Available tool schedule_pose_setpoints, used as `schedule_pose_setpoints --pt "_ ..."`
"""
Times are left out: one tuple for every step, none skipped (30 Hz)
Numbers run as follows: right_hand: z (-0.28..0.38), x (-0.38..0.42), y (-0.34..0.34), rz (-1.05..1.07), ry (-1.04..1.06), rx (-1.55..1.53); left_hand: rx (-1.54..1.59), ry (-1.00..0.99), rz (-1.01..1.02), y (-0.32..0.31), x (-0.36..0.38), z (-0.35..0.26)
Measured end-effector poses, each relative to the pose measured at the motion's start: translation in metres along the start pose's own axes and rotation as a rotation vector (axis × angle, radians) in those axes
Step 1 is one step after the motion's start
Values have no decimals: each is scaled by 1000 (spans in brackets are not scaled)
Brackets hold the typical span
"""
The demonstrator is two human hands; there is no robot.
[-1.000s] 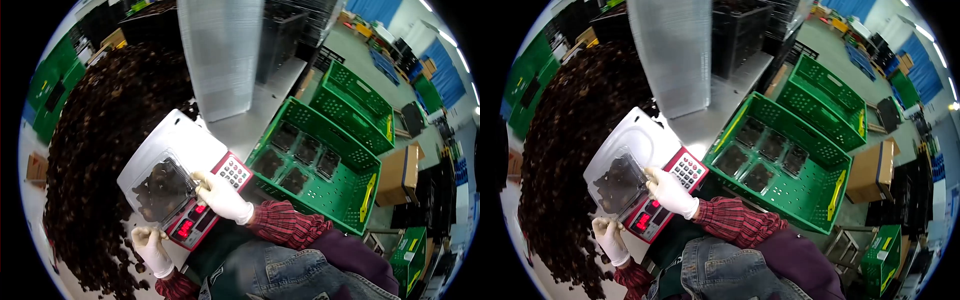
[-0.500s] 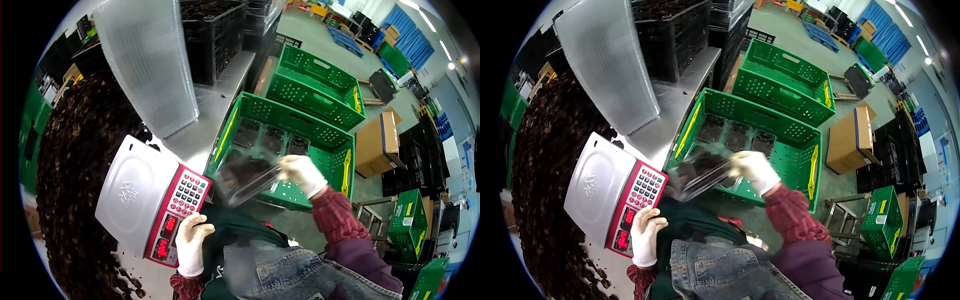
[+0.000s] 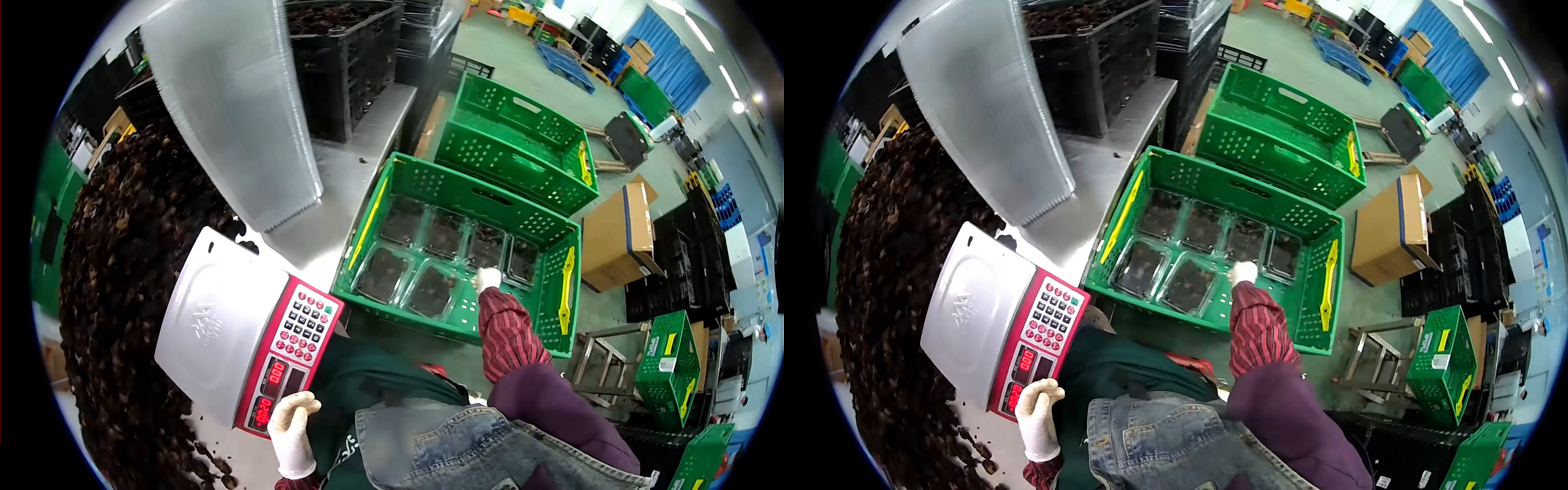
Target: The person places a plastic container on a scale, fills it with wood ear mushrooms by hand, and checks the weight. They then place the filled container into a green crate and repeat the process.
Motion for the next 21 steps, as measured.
schedule_pose_setpoints --pt "7 2 -25 -87 377 -2 9 -25 0 4 3 1" --pt "55 46 -33 -19 360 -111 19 -55 -5 8 5 2" --pt "78 46 -48 -47 965 147 19 -65 -37 11 7 0" --pt "130 78 -52 -117 1314 409 11 -79 -21 12 9 -4" --pt "205 147 -43 325 750 42 1 -95 -23 15 13 -9" --pt "257 189 -41 135 1449 266 -57 -90 -19 20 15 -13" --pt "306 231 -37 195 1521 223 -73 -106 -13 25 16 -17" --pt "351 275 -31 329 1365 -16 -92 -120 -15 31 19 -21" --pt "390 304 -27 322 1441 -114 -98 -159 -37 37 22 -26" --pt "432 326 -22 -160 2013 154 -107 -195 -53 43 25 -33" --pt "468 336 -20 -253 2194 -59 -70 -212 -106 49 30 -42" --pt "504 349 -19 -570 2279 -41 -146 -273 -163 59 32 -46" --pt "546 351 -18 -668 2282 -98 -230 -308 -244 73 34 -50" --pt "595 342 -20 -702 2247 -98 -313 -340 -319 87 35 -55" --pt "639 332 -26 -731 2216 -53 -514 -397 -467 102 34 -64" --pt "673 326 -36 -733 2207 17 -717 -443 -606 116 30 -74" --pt "699 324 -49 -691 2222 82 -768 -482 -690 140 20 -72" --pt "711 329 -64 -579 2291 150 -822 -520 -770 166 7 -64" --pt "718 336 -76 -469 2354 228 -875 -528 -771 187 -9 -64" --pt "724 341 -87 -362 2412 311 -926 -539 -765 207 -26 -64" --pt "728 340 -94 -117 2335 390 -959 -555 -740 226 -46 -63"
Point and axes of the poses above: each hand's wrist, its own x-axis away from the middle knuckle, its own y-axis out of the back of the hand, z = x × y, the point moved 1 cm from there along -x, towards the middle knuckle, and after that the axes turned 7 degrees about -x, right-handed, at the moved point
